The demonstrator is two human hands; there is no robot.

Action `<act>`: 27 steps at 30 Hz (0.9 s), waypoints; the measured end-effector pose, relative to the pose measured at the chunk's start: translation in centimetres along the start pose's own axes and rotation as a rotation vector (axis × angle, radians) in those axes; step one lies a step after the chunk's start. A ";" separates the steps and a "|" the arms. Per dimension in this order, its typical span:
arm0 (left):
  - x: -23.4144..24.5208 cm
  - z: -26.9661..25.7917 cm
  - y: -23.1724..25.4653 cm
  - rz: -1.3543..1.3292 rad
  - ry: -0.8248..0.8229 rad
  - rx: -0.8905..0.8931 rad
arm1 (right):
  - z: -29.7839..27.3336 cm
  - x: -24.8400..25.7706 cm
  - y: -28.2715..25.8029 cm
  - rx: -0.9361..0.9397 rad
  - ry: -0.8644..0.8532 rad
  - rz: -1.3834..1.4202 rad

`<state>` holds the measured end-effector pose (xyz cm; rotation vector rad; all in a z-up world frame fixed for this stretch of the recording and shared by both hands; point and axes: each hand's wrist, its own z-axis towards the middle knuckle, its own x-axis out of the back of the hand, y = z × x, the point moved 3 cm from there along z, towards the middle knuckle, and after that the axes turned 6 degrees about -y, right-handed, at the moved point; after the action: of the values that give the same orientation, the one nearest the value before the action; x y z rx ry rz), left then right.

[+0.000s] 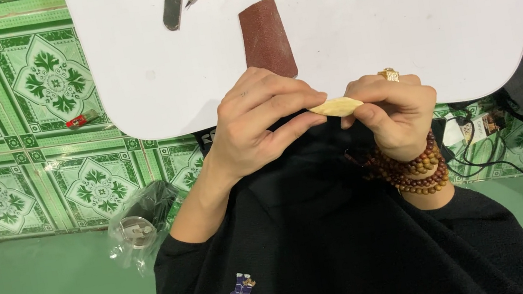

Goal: Sanding a small wooden piece using a piece of sandpaper on a workbench

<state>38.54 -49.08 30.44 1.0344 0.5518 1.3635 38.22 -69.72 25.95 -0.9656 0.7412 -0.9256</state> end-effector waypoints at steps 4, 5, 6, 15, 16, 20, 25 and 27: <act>-0.1 -0.2 -0.4 0.022 0.005 0.008 | 0.7 0.1 -1.0 0.004 -0.027 -0.169; -0.2 -0.3 -0.5 0.027 0.000 0.014 | 1.3 -0.4 -1.8 0.064 -0.054 -0.330; -0.2 -0.4 -0.7 0.031 -0.004 0.021 | 1.8 -0.8 -2.6 0.124 -0.081 -0.492; 0.4 -2.5 -5.5 0.811 -0.478 0.411 | -0.2 0.0 1.3 0.010 -0.227 -0.982; 0.1 -2.5 -5.7 0.809 -0.476 0.413 | -0.1 -0.1 1.5 0.010 -0.231 -0.982; -0.1 -2.7 -6.3 0.945 -0.578 0.543 | 1.3 -1.2 2.1 -0.080 -0.333 -1.175; 0.4 -2.5 -6.2 0.934 -0.566 0.532 | 2.3 -2.1 2.5 0.012 -0.356 -1.426; 0.5 -2.4 -6.5 0.922 -0.572 0.488 | 2.4 -2.0 2.9 0.011 -0.377 -1.450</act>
<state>40.00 -47.22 23.89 2.1589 -0.0770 1.6199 40.33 -66.30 24.48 -1.6077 -0.4434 -1.8716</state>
